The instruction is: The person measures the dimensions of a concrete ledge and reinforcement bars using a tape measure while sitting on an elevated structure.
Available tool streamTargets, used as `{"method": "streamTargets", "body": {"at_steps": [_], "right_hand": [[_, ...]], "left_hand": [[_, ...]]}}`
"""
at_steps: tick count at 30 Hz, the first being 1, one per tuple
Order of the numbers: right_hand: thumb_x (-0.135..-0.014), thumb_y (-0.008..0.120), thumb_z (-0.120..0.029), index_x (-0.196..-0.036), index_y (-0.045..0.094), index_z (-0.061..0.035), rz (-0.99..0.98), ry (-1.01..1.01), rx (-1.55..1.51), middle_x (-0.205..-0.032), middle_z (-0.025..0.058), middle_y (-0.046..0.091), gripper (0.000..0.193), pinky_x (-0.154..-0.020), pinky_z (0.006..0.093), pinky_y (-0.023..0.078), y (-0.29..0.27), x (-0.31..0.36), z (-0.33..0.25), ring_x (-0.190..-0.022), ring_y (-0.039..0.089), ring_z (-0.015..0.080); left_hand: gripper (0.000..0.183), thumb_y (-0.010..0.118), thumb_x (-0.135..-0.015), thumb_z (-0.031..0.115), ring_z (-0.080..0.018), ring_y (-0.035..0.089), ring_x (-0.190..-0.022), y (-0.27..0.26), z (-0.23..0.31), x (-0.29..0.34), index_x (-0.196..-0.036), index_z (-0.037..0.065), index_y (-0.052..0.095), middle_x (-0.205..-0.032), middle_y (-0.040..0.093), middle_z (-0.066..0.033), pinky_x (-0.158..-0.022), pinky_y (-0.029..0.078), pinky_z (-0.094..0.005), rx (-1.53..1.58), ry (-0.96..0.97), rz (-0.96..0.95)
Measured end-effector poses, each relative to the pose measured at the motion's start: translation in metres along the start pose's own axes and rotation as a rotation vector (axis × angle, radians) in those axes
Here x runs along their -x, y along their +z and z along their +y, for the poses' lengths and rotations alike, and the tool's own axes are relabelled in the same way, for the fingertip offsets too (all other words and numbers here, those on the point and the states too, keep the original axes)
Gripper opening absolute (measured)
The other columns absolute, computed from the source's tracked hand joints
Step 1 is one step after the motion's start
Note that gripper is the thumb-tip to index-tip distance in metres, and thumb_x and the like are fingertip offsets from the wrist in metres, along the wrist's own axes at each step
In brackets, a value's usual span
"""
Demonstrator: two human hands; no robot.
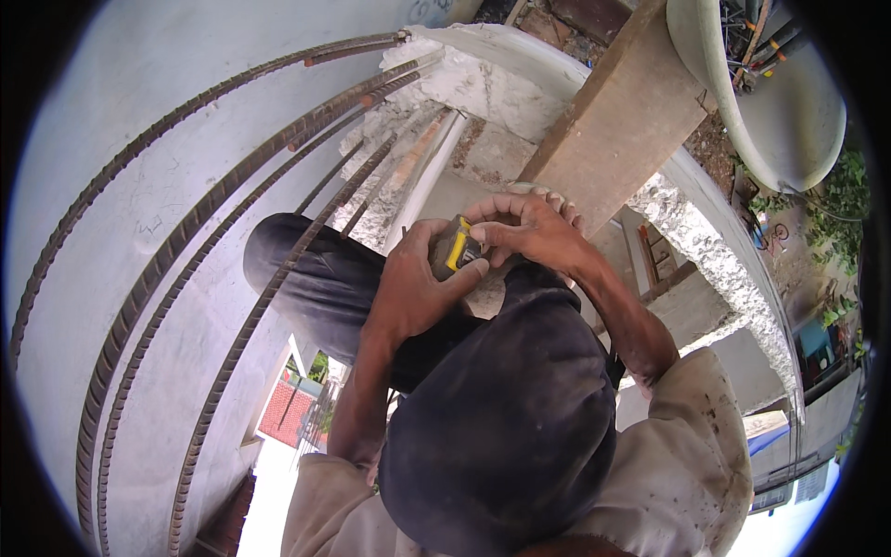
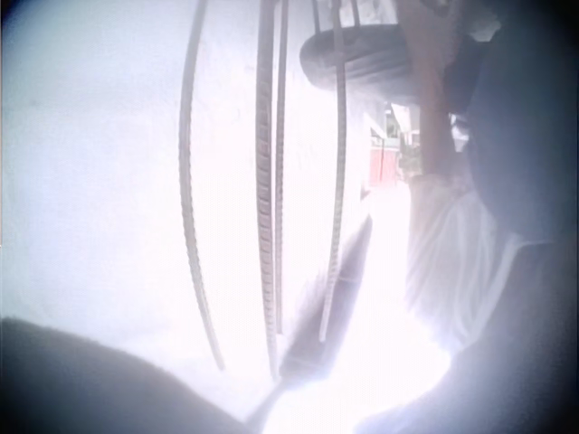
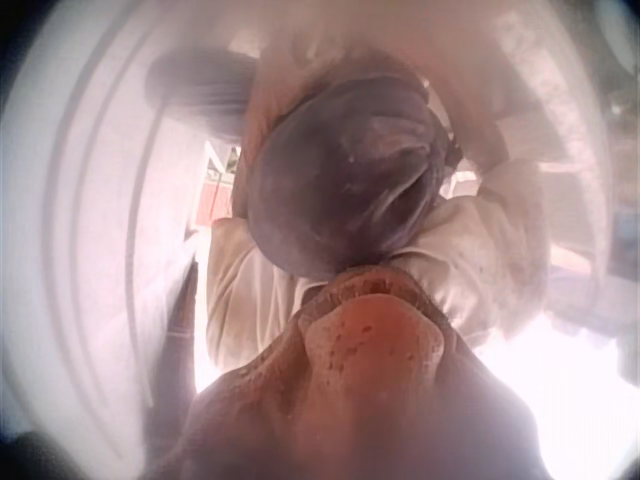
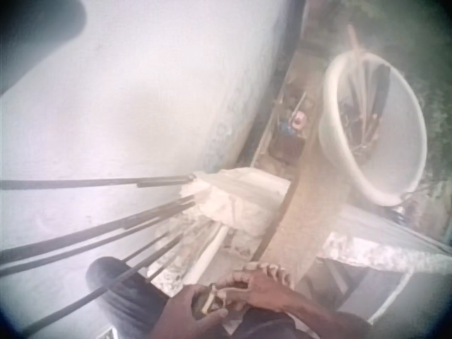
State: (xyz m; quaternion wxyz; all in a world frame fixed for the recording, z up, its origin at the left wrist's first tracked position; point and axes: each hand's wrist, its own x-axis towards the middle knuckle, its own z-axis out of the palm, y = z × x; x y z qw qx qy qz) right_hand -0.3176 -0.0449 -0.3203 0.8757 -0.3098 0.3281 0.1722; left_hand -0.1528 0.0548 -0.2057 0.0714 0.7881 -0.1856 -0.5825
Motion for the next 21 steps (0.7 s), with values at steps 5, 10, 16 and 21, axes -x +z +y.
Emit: {"method": "streamTargets", "body": {"at_steps": [5, 10, 16, 21], "right_hand": [[-0.092, 0.076, -0.026, -0.118, 0.067, 0.0003, -0.173, 0.190, -0.024, -0.086, 0.0043, 0.065, 0.038, -0.060, 0.0232, 0.052, -0.005, -0.016, -0.010, -0.068, 0.062, 0.0097], [-0.089, 0.079, -0.022, -0.110, 0.066, 0.0010, -0.348, 0.197, -0.230, -0.081, 0.0024, 0.061, 0.034, -0.054, 0.0238, 0.047, 0.007, -0.029, -0.004, -0.062, 0.055, 0.0078], [-0.092, 0.073, -0.011, -0.104, 0.064, 0.0003, 0.035, 0.000, -0.784, -0.080, 0.0010, 0.060, 0.019, -0.055, 0.0213, 0.048, -0.027, -0.075, -0.021, -0.061, 0.053, 0.0063], [-0.097, 0.068, -0.017, -0.098, 0.061, -0.0011, 0.361, -0.068, -0.775, -0.077, 0.0022, 0.060, 0.017, -0.057, 0.0226, 0.053, -0.010, -0.101, -0.008, -0.060, 0.055, 0.0082]], "left_hand": [[0.071, 0.075, -0.087, 0.036, -0.0349, 0.063, -0.113, -0.004, -0.003, 0.010, -0.139, -0.004, 0.048, -0.119, 0.063, -0.0251, -0.098, 0.048, -0.0423, 0.035, -0.011, -0.011], [0.074, 0.070, -0.092, 0.029, -0.0365, 0.060, -0.122, -0.018, 0.015, 0.042, -0.153, 0.005, 0.037, -0.135, 0.056, -0.0274, -0.106, 0.045, -0.0433, 0.035, -0.012, -0.038], [0.069, 0.065, -0.094, 0.019, -0.0363, 0.053, -0.134, -0.061, 0.004, 0.124, -0.156, 0.009, 0.037, -0.146, 0.051, -0.0250, -0.110, 0.042, -0.0435, -0.127, -0.111, -0.089], [0.062, 0.063, -0.096, 0.023, -0.0360, 0.058, -0.128, -0.072, 0.022, 0.136, -0.152, 0.006, 0.042, -0.138, 0.058, -0.0244, -0.110, 0.042, -0.0426, -0.084, -0.227, -0.097]]}}
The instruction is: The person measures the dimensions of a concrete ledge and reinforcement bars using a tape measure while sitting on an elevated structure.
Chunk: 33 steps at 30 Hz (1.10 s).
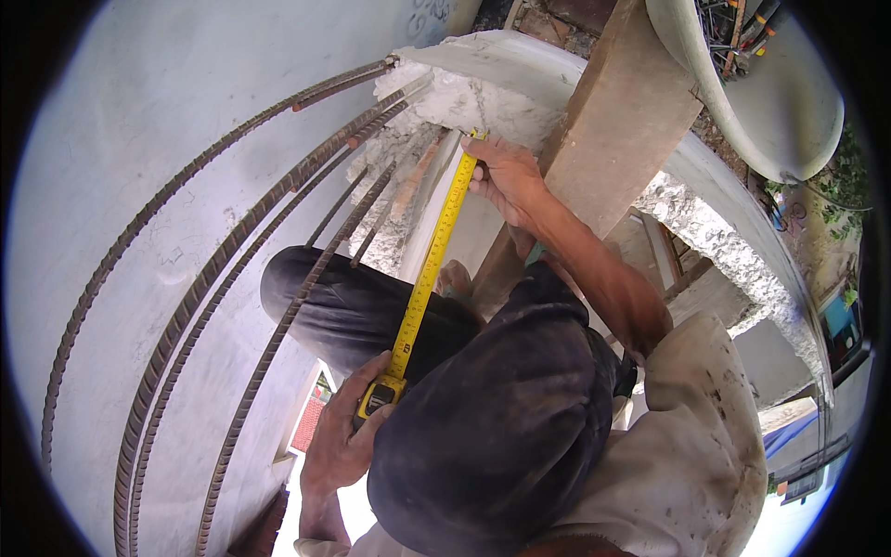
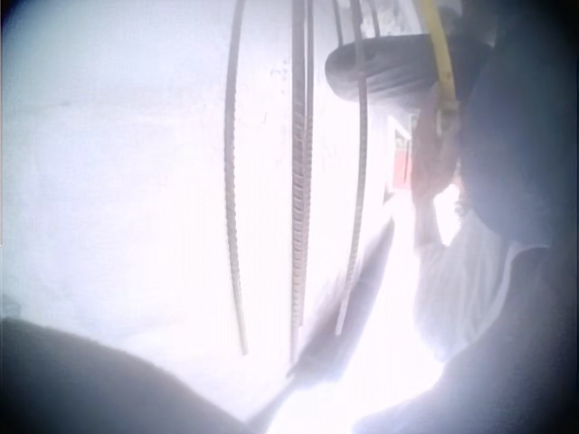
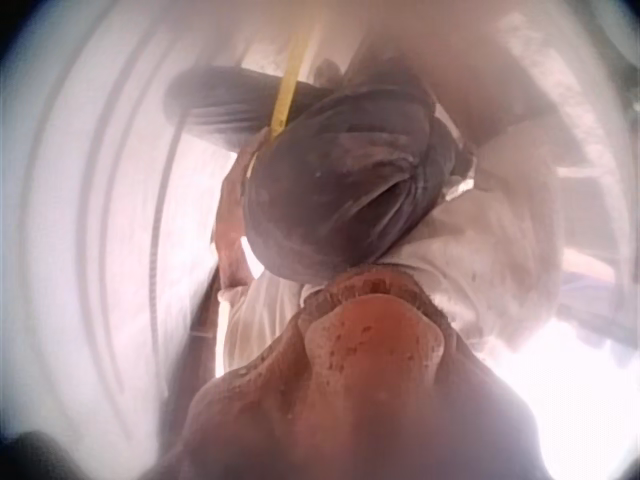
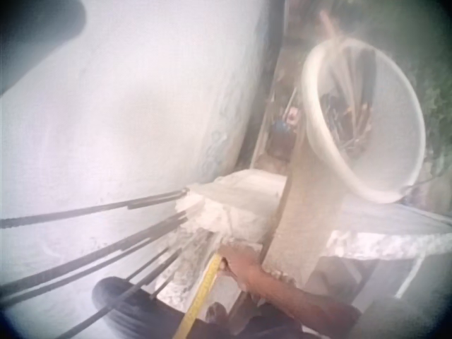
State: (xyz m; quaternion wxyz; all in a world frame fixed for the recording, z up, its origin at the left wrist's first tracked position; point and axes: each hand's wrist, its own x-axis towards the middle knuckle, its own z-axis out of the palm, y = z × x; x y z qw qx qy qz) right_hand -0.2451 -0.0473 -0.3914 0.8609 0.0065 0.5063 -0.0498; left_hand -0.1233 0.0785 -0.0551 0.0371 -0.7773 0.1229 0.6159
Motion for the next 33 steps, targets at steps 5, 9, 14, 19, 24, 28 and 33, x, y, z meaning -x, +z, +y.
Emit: {"method": "streamTargets", "body": {"at_steps": [5, 9, 14, 19, 24, 28, 33], "right_hand": [[-0.103, 0.059, -0.030, -0.095, 0.058, 0.0016, -0.062, -0.003, 0.307, -0.070, 0.0054, 0.057, 0.033, -0.044, 0.0298, 0.051, 0.010, 0.019, 0.034, -0.049, 0.058, 0.0128], [-0.106, 0.049, -0.039, -0.090, 0.055, 0.0028, -0.114, -0.037, 0.444, -0.067, 0.0070, 0.055, 0.045, -0.037, 0.0321, 0.047, 0.009, 0.015, 0.044, -0.043, 0.056, 0.0155], [-0.105, 0.045, -0.035, -0.084, 0.052, 0.0008, -0.190, 0.027, 0.361, -0.063, 0.0065, 0.051, 0.042, -0.037, 0.0317, 0.046, 0.020, 0.020, 0.043, -0.042, 0.053, 0.0164], [-0.102, 0.043, -0.029, -0.073, 0.048, -0.0036, -0.201, 0.065, 0.324, -0.056, 0.0025, 0.040, 0.039, -0.040, 0.0355, 0.041, 0.027, 0.008, 0.039, -0.042, 0.045, 0.0170], [-0.100, 0.043, -0.028, -0.072, 0.045, -0.0055, -0.179, 0.073, 0.308, -0.055, 0.0015, 0.037, 0.036, -0.041, 0.0358, 0.038, 0.034, -0.001, 0.041, -0.043, 0.041, 0.0166], [-0.100, 0.044, -0.027, -0.072, 0.045, -0.0058, -0.157, 0.056, 0.327, -0.054, 0.0014, 0.037, 0.035, -0.042, 0.0358, 0.038, 0.033, -0.004, 0.043, -0.043, 0.041, 0.0168], [-0.099, 0.044, -0.028, -0.073, 0.047, -0.0048, -0.153, 0.068, 0.316, -0.054, 0.0026, 0.038, 0.035, -0.042, 0.0364, 0.038, 0.036, -0.005, 0.042, -0.042, 0.040, 0.0174]], "left_hand": [[0.060, 0.061, -0.098, 0.035, -0.0352, 0.061, -0.124, 0.005, 0.024, -0.016, -0.149, 0.006, 0.047, -0.132, 0.062, -0.0243, -0.108, 0.043, -0.0422, 0.028, -0.062, 0.020], [0.061, 0.060, -0.100, 0.043, -0.0349, 0.061, -0.125, 0.011, 0.024, -0.023, -0.146, 0.005, 0.050, -0.132, 0.063, -0.0244, -0.105, 0.044, -0.0419, -0.040, -0.070, 0.028], [0.064, 0.058, -0.100, 0.048, -0.0358, 0.066, -0.116, 0.002, 0.036, -0.011, -0.145, 0.004, 0.051, -0.122, 0.067, -0.0257, -0.099, 0.048, -0.0412, -0.102, -0.035, 0.048], [0.066, 0.060, -0.098, 0.047, -0.0326, 0.071, -0.100, -0.005, 0.059, -0.016, -0.142, -0.002, 0.052, -0.109, 0.071, -0.0241, -0.089, 0.052, -0.0399, -0.115, -0.069, 0.101], [0.064, 0.058, -0.099, 0.044, -0.0229, 0.069, -0.081, -0.014, 0.085, -0.020, -0.140, -0.005, 0.053, -0.090, 0.070, -0.0156, -0.077, 0.053, -0.0354, -0.105, -0.198, 0.091], [0.065, 0.054, -0.099, 0.046, -0.0200, 0.067, -0.078, -0.022, 0.081, -0.022, -0.140, -0.004, 0.053, -0.084, 0.069, -0.0128, -0.074, 0.052, -0.0334, -0.101, -0.174, 0.052], [0.068, 0.052, -0.098, 0.051, -0.0209, 0.067, -0.081, -0.022, 0.076, -0.021, -0.141, -0.002, 0.054, -0.086, 0.070, -0.0143, -0.075, 0.052, -0.0343, -0.080, -0.176, 0.073]]}}
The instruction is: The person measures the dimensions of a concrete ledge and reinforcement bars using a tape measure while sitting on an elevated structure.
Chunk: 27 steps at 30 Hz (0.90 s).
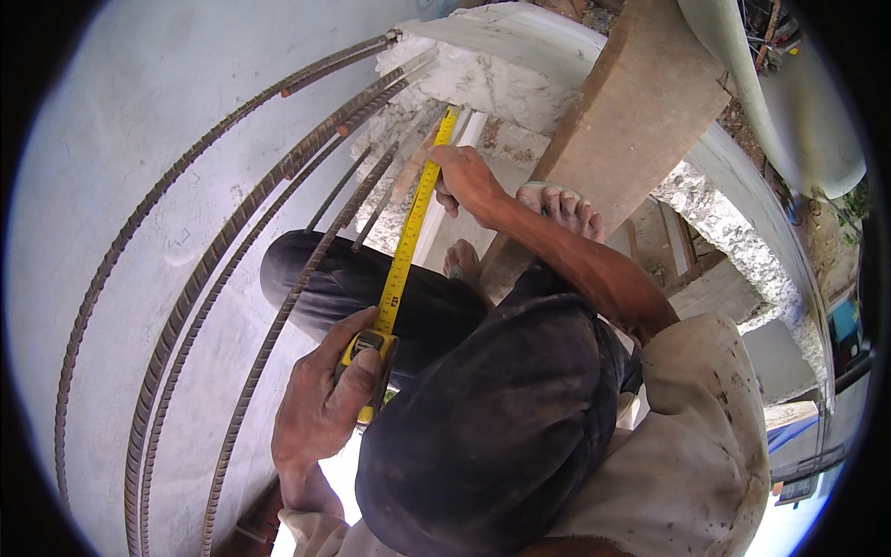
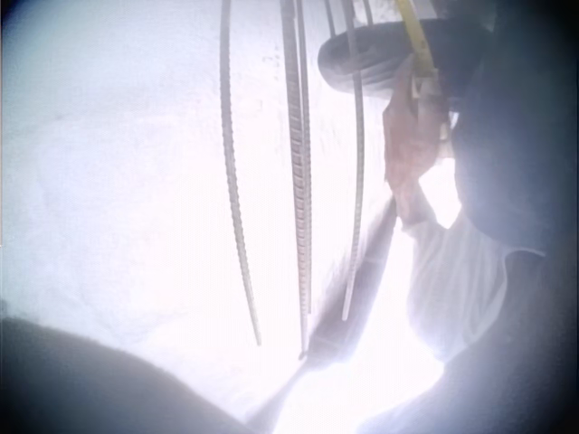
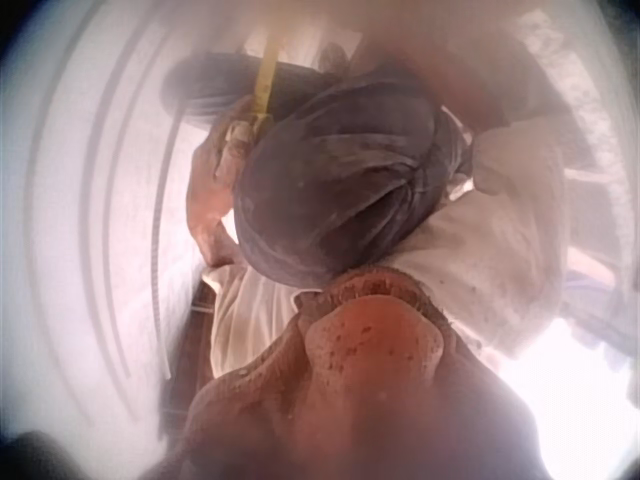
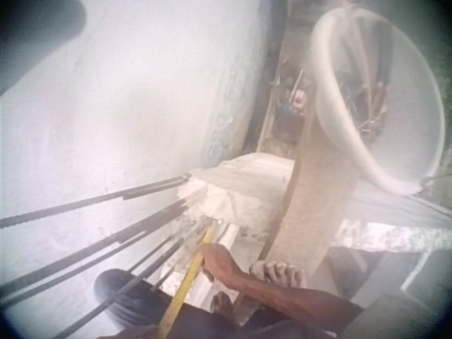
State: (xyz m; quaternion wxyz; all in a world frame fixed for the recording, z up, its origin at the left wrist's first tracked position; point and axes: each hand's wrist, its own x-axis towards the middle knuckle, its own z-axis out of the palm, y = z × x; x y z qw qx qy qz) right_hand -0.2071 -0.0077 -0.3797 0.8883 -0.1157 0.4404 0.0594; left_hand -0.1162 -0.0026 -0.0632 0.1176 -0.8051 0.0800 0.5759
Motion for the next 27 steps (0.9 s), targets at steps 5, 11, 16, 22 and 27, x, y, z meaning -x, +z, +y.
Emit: {"method": "streamTargets", "body": {"at_steps": [5, 11, 16, 22, 27], "right_hand": [[-0.100, 0.043, -0.029, -0.074, 0.049, -0.0035, -0.004, -0.002, -0.004, -0.054, 0.0038, 0.040, 0.037, -0.042, 0.0367, 0.040, 0.000, 0.002, -0.004, -0.043, 0.042, 0.0179], [-0.103, 0.044, -0.033, -0.075, 0.053, -0.0027, -0.058, -0.090, 0.136, -0.054, 0.0017, 0.042, 0.042, -0.040, 0.0346, 0.038, 0.003, 0.031, 0.004, -0.042, 0.042, 0.0146], [-0.105, 0.048, -0.034, -0.076, 0.056, -0.0026, -0.205, -0.092, 0.168, -0.055, -0.0003, 0.044, 0.044, -0.037, 0.0309, 0.034, 0.014, 0.072, -0.012, -0.043, 0.042, 0.0097], [-0.102, 0.051, -0.031, -0.071, 0.051, -0.0052, -0.035, -0.145, -0.099, -0.054, 0.0012, 0.042, 0.040, -0.043, 0.0327, 0.039, -0.024, 0.020, -0.052, -0.043, 0.043, 0.0137], [-0.101, 0.052, -0.029, -0.077, 0.051, -0.0042, 0.349, -0.247, -0.060, -0.056, 0.0004, 0.041, 0.034, -0.042, 0.0321, 0.038, -0.048, -0.020, -0.081, -0.042, 0.042, 0.0141]], "left_hand": [[0.047, 0.043, -0.105, 0.044, -0.0242, 0.065, -0.108, -0.001, 0.012, 0.007, -0.135, 0.015, 0.062, -0.115, 0.067, -0.0148, -0.096, 0.050, -0.0377, -0.037, -0.064, -0.010], [0.073, 0.050, -0.096, 0.051, -0.0221, 0.066, -0.091, 0.010, -0.031, 0.006, -0.144, -0.003, 0.050, -0.105, 0.069, -0.0187, -0.083, 0.051, -0.0335, 0.179, 0.061, 0.008], [0.068, 0.054, -0.095, 0.041, -0.0202, 0.065, -0.091, 0.011, -0.022, 0.002, -0.145, -0.005, 0.048, -0.110, 0.068, -0.0187, -0.084, 0.051, -0.0335, 0.261, 0.100, -0.011], [0.062, 0.061, -0.093, 0.030, -0.0249, 0.068, -0.088, 0.000, -0.016, 0.008, -0.145, -0.002, 0.051, -0.110, 0.069, -0.0218, -0.083, 0.053, -0.0366, 0.038, 0.224, 0.098], [0.056, 0.069, -0.090, 0.026, -0.0355, 0.070, -0.092, -0.010, 0.018, 0.028, -0.139, 0.003, 0.057, -0.102, 0.068, -0.0246, -0.082, 0.055, -0.0438, -0.321, 0.201, 0.203]]}}
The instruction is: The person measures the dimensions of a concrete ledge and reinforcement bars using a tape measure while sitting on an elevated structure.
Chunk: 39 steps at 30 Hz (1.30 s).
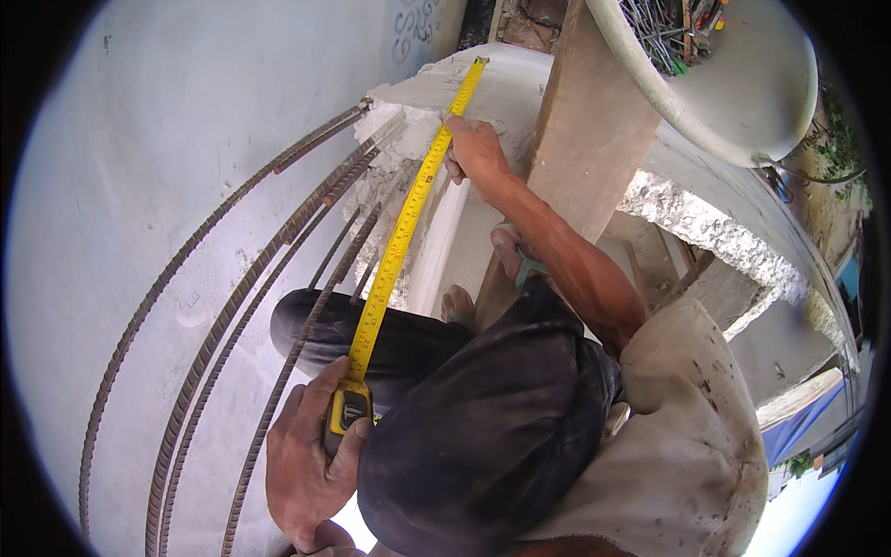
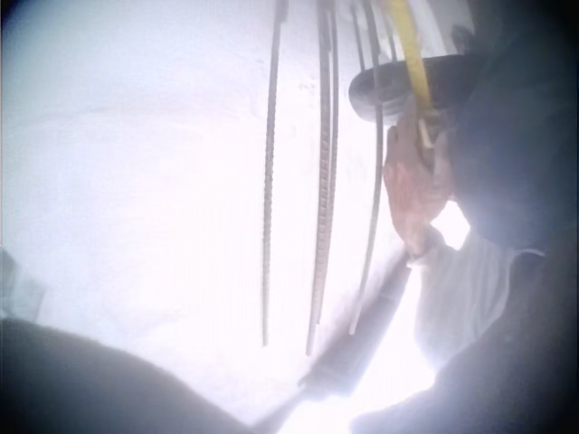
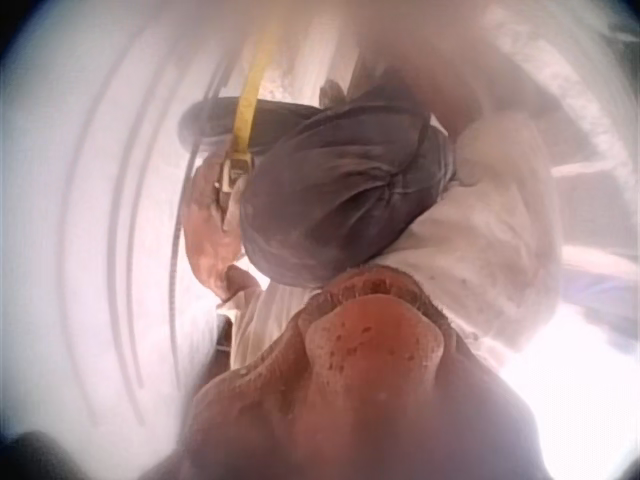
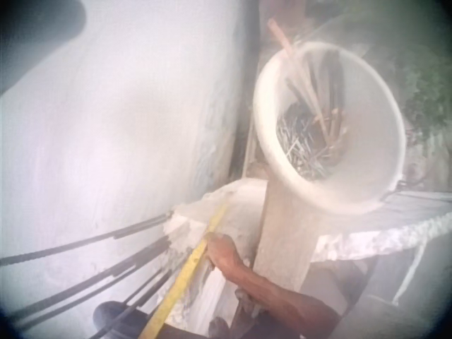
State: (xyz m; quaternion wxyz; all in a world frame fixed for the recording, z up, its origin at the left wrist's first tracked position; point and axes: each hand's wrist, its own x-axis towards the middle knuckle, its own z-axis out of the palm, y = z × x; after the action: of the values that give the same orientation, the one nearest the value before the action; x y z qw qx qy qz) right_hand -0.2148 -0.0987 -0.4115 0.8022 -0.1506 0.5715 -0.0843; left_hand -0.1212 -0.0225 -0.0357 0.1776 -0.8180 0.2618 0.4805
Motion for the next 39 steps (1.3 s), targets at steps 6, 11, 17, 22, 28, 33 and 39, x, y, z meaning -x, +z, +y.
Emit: {"method": "streamTargets", "body": {"at_steps": [6, 11, 17, 22, 28, 33, 39], "right_hand": [[-0.102, 0.050, -0.027, -0.084, 0.052, -0.0039, -0.413, 0.106, -0.055, -0.057, 0.0003, 0.041, 0.030, -0.041, 0.0318, 0.039, 0.030, 0.087, 0.009, -0.042, 0.042, 0.0147], [-0.101, 0.048, -0.024, -0.081, 0.050, -0.0039, -0.361, 0.108, -0.099, -0.061, 0.0023, 0.044, 0.029, -0.041, 0.0329, 0.039, 0.030, 0.059, -0.002, -0.044, 0.043, 0.0149], [-0.098, 0.050, -0.026, -0.077, 0.053, -0.0028, -0.025, 0.118, -0.100, -0.059, 0.0044, 0.047, 0.031, -0.041, 0.0366, 0.041, 0.011, -0.027, -0.020, -0.042, 0.046, 0.0173], [-0.100, 0.052, -0.029, -0.083, 0.059, 0.0022, -0.100, -0.053, 0.571, -0.063, 0.0082, 0.055, 0.036, -0.053, 0.0409, 0.051, 0.001, 0.010, -0.046, -0.047, 0.053, 0.0246], [-0.090, 0.071, -0.030, -0.101, 0.068, -0.0047, 0.119, -1.098, 1.099, -0.090, 0.0101, 0.066, 0.028, -0.088, 0.0446, 0.051, -0.058, 0.065, -0.035, -0.092, 0.063, 0.0306], [-0.088, 0.071, -0.037, -0.100, 0.066, -0.0083, 0.118, -1.317, 1.332, -0.105, 0.0067, 0.064, 0.031, -0.102, 0.0451, 0.042, -0.108, 0.045, -0.024, -0.109, 0.057, 0.0266], [-0.088, 0.069, -0.041, -0.100, 0.067, -0.0127, 0.085, -1.326, 1.445, -0.102, 0.0031, 0.063, 0.031, -0.104, 0.0425, 0.041, -0.096, 0.044, -0.024, -0.110, 0.055, 0.0232]], "left_hand": [[0.057, 0.063, -0.095, 0.038, -0.0410, 0.068, -0.090, 0.008, 0.030, -0.045, -0.139, 0.003, 0.056, -0.102, 0.066, -0.0260, -0.080, 0.053, -0.0477, -0.051, 0.012, 0.052], [0.060, 0.062, -0.095, 0.044, -0.0408, 0.067, -0.085, 0.009, 0.039, -0.051, -0.138, 0.003, 0.056, -0.095, 0.064, -0.0248, -0.077, 0.053, -0.0482, -0.262, 0.025, 0.105], [0.057, 0.067, -0.088, 0.043, -0.0318, 0.069, -0.067, -0.027, 0.059, -0.032, -0.125, -0.001, 0.065, -0.082, 0.067, -0.0218, -0.060, 0.054, -0.0429, -0.367, 0.085, 0.177], [0.051, 0.062, -0.090, 0.037, -0.0350, 0.070, -0.063, -0.031, 0.091, -0.061, -0.112, -0.008, 0.069, -0.073, 0.069, -0.0238, -0.062, 0.055, -0.0437, -0.307, 0.048, 0.132], [0.049, 0.054, -0.089, 0.036, -0.0416, 0.070, -0.067, -0.022, 0.111, -0.104, -0.100, -0.009, 0.071, -0.070, 0.067, -0.0270, -0.067, 0.055, -0.0472, -0.349, 0.045, 0.071], [0.052, 0.053, -0.088, 0.039, -0.0428, 0.070, -0.069, -0.022, 0.118, -0.129, -0.096, -0.010, 0.071, -0.069, 0.067, -0.0282, -0.069, 0.055, -0.0470, -0.380, 0.069, 0.046], [0.057, 0.048, -0.087, 0.041, -0.0365, 0.069, -0.060, -0.041, 0.124, -0.134, -0.085, -0.011, 0.071, -0.064, 0.065, -0.0251, -0.067, 0.056, -0.0436, -0.408, 0.036, 0.062]]}}
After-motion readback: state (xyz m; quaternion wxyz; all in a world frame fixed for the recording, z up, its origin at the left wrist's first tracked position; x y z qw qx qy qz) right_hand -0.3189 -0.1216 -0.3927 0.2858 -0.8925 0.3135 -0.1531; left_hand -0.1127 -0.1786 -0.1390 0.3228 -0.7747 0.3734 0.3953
